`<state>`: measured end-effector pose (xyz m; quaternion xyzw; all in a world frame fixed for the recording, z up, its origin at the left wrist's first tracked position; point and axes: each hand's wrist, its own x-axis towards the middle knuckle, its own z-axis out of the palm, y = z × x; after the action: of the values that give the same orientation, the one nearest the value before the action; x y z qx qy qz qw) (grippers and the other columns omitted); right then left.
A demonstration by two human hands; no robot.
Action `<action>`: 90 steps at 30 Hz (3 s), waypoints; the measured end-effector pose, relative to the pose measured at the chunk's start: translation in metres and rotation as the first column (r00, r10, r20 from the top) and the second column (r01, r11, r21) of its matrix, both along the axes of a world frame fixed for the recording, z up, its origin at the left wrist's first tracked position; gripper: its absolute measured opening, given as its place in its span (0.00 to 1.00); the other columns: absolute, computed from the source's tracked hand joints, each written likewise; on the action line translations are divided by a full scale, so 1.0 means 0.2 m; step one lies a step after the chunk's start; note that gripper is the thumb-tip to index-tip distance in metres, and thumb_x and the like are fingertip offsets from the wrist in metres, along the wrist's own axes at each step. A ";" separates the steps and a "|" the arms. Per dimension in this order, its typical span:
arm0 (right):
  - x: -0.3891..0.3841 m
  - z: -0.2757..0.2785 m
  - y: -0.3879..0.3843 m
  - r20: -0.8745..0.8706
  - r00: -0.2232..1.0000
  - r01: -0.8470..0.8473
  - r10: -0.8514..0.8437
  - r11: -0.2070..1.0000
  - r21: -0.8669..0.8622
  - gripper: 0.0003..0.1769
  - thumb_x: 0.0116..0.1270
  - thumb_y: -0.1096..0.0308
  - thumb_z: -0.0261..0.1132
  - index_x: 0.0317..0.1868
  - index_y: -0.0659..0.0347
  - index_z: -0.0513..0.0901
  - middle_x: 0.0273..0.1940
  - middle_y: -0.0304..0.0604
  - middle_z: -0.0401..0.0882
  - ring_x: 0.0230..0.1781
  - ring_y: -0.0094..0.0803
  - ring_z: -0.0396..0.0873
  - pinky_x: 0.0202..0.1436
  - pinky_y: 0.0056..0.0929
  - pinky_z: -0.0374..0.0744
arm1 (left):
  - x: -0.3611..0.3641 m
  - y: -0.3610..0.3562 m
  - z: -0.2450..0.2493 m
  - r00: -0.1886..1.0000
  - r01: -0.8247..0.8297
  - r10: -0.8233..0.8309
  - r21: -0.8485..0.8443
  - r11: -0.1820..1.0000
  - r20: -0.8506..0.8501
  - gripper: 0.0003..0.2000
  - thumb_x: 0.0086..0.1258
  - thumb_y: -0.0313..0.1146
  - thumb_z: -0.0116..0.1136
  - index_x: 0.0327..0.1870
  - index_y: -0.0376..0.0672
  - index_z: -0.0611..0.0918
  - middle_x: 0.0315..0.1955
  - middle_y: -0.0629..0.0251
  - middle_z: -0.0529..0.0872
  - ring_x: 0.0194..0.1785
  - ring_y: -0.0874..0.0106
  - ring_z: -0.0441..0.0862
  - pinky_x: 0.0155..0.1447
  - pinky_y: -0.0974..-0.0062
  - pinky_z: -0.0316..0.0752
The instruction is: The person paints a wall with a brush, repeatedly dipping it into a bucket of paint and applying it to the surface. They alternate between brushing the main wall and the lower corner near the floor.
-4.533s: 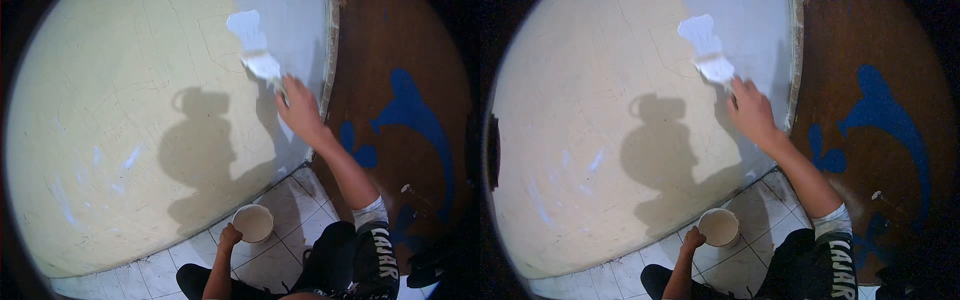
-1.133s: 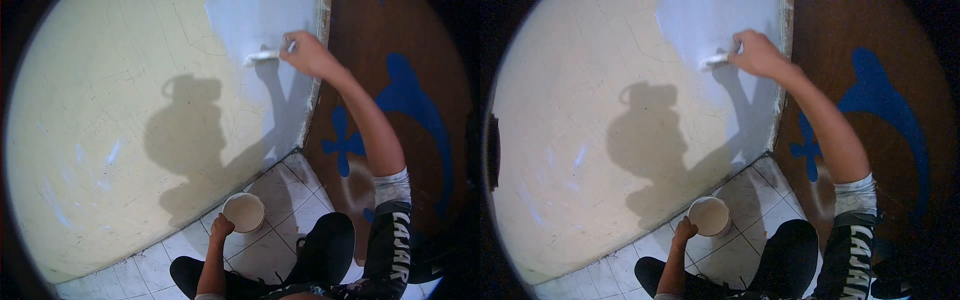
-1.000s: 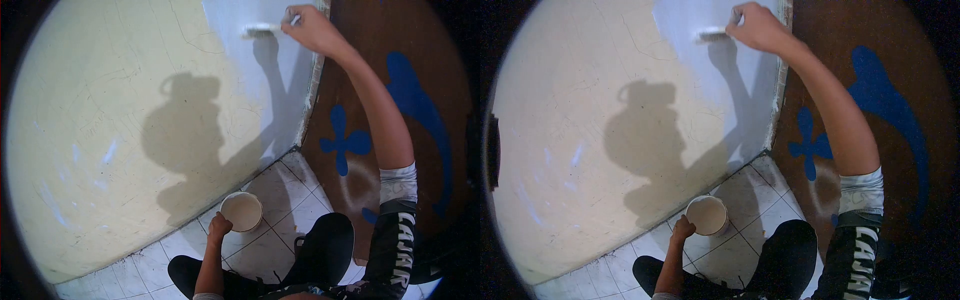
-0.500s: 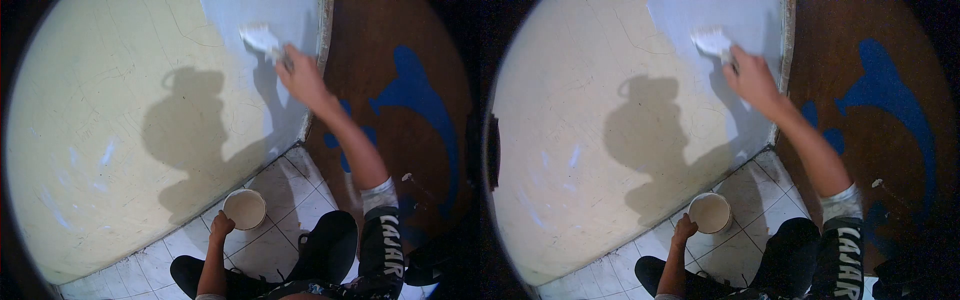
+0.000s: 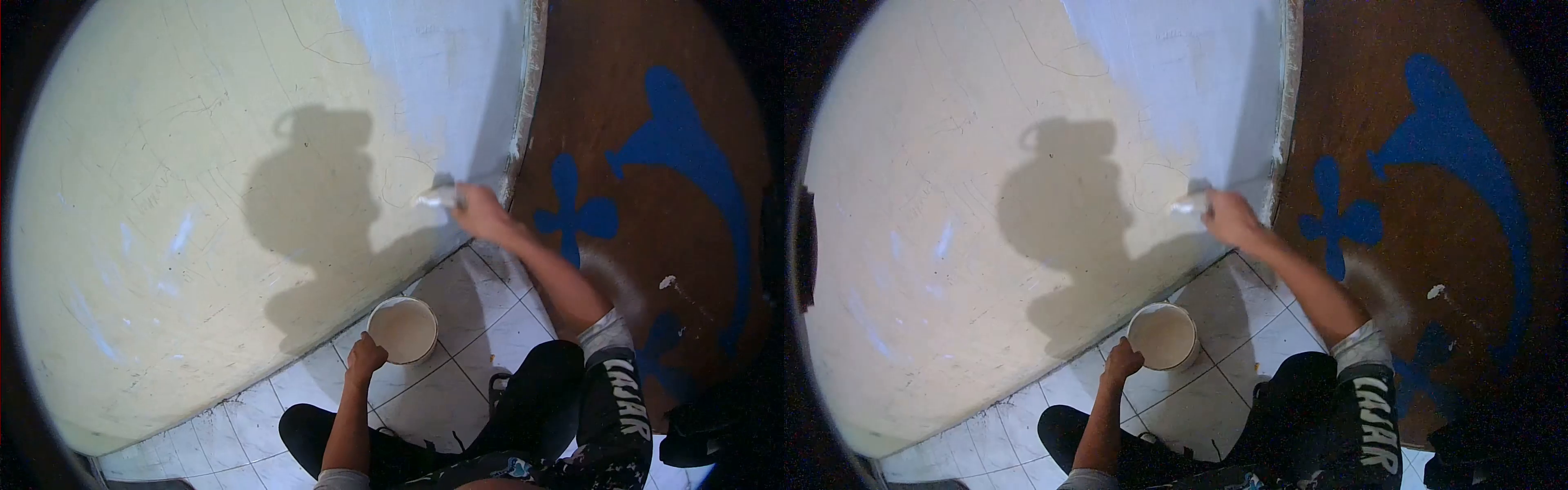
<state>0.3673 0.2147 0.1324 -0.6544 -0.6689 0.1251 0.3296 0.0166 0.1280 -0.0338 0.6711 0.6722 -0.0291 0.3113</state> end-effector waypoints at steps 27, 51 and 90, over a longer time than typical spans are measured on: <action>0.01 -0.51 0.00 0.032 0.998 0.033 -0.058 0.853 0.521 0.14 0.62 0.71 0.63 0.48 0.67 0.77 0.36 0.60 0.79 0.35 0.58 0.80 0.37 0.49 0.79 | -0.01 -0.05 0.01 0.992 -0.049 0.044 0.044 0.998 0.117 0.20 0.63 0.33 0.53 0.50 0.27 0.69 0.41 0.27 0.81 0.48 0.35 0.80 0.55 0.48 0.74; 0.16 0.56 -0.06 -0.058 0.990 0.142 -0.129 0.886 0.442 0.18 0.59 0.65 0.68 0.48 0.62 0.81 0.34 0.57 0.83 0.37 0.52 0.84 0.42 0.41 0.80 | 0.01 -0.02 -0.07 0.998 0.000 -0.003 0.051 0.999 0.065 0.24 0.63 0.34 0.56 0.52 0.23 0.65 0.40 0.28 0.81 0.47 0.37 0.81 0.54 0.49 0.76; 0.20 0.41 -0.03 -0.034 0.984 0.178 -0.175 0.957 0.231 0.12 0.58 0.66 0.68 0.40 0.63 0.83 0.34 0.57 0.84 0.39 0.51 0.84 0.44 0.42 0.80 | -0.01 -0.05 -0.07 0.990 -0.025 0.008 0.114 0.993 0.144 0.23 0.62 0.37 0.58 0.49 0.24 0.69 0.40 0.27 0.81 0.47 0.36 0.81 0.53 0.49 0.76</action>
<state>0.4069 0.2096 0.2136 -0.6673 -0.6157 0.0203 0.4186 0.0138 0.1172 -0.0482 0.6828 0.6543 0.0606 0.3194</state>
